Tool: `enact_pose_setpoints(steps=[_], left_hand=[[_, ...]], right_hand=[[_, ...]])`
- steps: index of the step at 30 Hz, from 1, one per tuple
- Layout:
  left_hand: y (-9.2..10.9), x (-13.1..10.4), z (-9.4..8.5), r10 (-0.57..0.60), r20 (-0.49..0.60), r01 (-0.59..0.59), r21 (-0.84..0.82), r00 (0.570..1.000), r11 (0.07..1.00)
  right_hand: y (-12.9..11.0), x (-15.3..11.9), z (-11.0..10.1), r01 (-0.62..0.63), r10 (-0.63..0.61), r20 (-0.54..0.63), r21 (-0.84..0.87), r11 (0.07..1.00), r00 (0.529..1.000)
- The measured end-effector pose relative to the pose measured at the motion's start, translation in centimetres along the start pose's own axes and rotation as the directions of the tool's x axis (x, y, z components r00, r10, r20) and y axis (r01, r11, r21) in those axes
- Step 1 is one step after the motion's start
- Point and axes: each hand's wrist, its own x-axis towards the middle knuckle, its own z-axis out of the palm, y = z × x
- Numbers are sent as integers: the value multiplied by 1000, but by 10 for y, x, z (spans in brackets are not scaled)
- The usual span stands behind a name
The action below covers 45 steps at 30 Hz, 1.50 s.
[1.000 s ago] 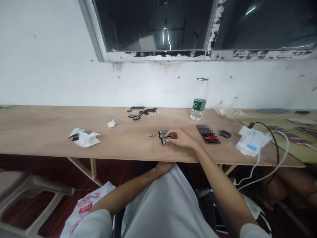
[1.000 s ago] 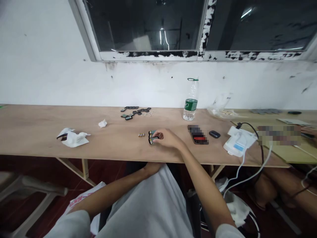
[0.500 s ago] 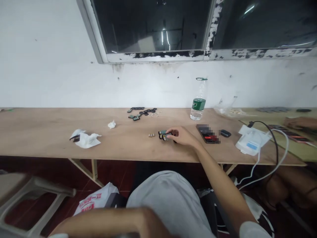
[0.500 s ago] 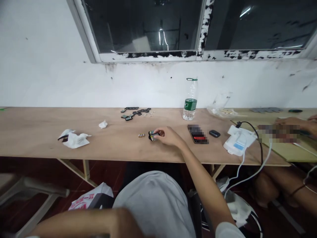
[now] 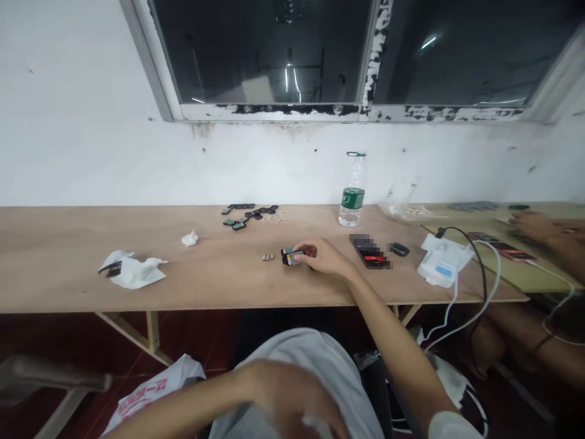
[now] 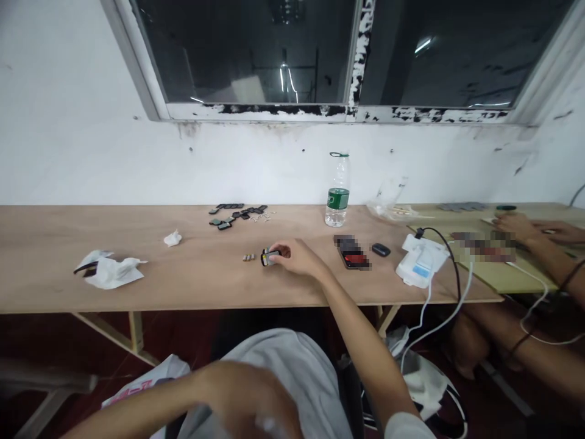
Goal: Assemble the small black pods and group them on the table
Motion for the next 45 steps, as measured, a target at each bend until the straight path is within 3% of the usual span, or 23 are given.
enact_pose_setpoints(steps=[1, 2, 3, 4, 5, 7, 10, 12, 16, 23, 25, 34, 39, 45], left_hand=[[4, -4, -20, 47, -84, -44, 30, 995, 999], [5, -9, -41, 3, -267, 23, 96, 964, 995], [2, -15, -61, -35, -466, 136, 186, 884, 973], [-4, -20, -79, -35, -631, 267, 277, 775, 923], [-14, -26, -95, 1, -734, 366, 339, 679, 867], [-40, -34, -120, 63, -846, 502, 372, 529, 781], [-78, -43, -140, 225, -882, 534, 435, 414, 725], [-94, -45, -144, 311, -871, 506, 478, 380, 718], [-102, -45, -139, 371, -832, 433, 537, 413, 724], [-110, -45, -137, 343, -758, 412, 608, 555, 678], [-115, -46, -136, 335, -744, 405, 618, 578, 674], [-124, -46, -133, 355, -784, 446, 594, 510, 670], [-114, -46, -134, 283, -807, 465, 543, 518, 699], [-115, -49, -135, 300, -785, 408, 558, 543, 723]], right_hand=[[-1, 1, 0, -12, 12, -12, 13, 1000, 1000], [-2, 1, 0, -29, 29, -34, 21, 999, 999], [-3, 2, -1, -44, 45, -66, 24, 999, 997], [-4, 3, -1, -54, 56, -103, 29, 998, 993], [-5, 4, -1, -57, 62, -134, 42, 997, 989], [-6, 5, -2, -45, 61, -166, 97, 994, 984], [-6, 6, -2, -33, 65, -171, 183, 983, 983], [-7, 6, -2, -47, 85, -181, 209, 977, 980], [-5, 3, -1, -101, 146, -139, 288, 952, 979], [5, 0, -1, -139, 177, -105, 295, 945, 979], [8, 0, -1, -141, 175, -101, 282, 949, 979], [-2, 2, 2, -131, 191, -159, 326, 936, 969], [-3, 2, 2, -141, 207, -166, 339, 930, 964], [0, 2, 2, -142, 210, -154, 367, 919, 965]])
